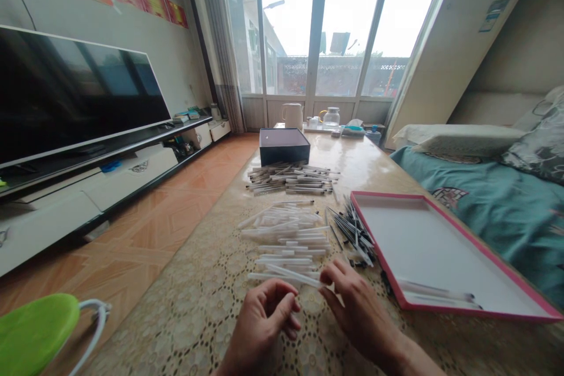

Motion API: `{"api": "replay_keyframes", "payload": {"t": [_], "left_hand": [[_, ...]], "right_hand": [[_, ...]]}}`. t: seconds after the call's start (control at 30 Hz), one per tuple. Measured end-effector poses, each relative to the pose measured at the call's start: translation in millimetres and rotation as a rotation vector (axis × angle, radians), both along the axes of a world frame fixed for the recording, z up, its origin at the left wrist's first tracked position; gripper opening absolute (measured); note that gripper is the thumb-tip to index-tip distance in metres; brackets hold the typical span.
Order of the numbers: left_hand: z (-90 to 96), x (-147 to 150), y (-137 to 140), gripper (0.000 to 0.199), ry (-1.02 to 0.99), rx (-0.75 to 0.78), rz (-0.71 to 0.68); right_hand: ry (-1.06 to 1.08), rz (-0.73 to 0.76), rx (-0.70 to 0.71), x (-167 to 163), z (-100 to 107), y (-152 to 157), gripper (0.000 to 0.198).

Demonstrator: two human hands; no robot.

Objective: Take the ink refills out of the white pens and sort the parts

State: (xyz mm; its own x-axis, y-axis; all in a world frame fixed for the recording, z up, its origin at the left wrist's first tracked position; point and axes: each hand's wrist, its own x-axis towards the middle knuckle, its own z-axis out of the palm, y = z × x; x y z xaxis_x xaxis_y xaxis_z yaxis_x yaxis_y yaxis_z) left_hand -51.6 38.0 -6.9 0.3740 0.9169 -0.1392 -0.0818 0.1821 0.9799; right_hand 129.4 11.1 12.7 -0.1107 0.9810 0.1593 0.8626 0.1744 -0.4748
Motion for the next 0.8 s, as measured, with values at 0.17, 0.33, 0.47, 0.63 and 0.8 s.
{"api": "replay_keyframes", "payload": {"t": [0.17,0.33,0.47,0.63,0.8], "left_hand": [[-0.6,3,2,0.032,-0.224,-0.182,0.031],[0.3,0,7,0.022,-0.361,-0.333,0.167],[1.6,-1,8,0.020,-0.385,-0.359,0.227],[1.6,-1,9,0.015,-0.427,-0.374,0.246],[1.2,-1,9,0.012,-0.444,-0.372,0.243]], "right_hand": [[0.054,0.039,0.048,-2,14,-10,0.008],[-0.005,0.070,0.030,5,15,5,0.008],[-0.327,-0.199,0.025,26,10,35,0.016],[-0.436,-0.357,-0.014,35,-3,61,0.014],[-0.445,-0.399,-0.068,33,-8,71,0.012]]}}
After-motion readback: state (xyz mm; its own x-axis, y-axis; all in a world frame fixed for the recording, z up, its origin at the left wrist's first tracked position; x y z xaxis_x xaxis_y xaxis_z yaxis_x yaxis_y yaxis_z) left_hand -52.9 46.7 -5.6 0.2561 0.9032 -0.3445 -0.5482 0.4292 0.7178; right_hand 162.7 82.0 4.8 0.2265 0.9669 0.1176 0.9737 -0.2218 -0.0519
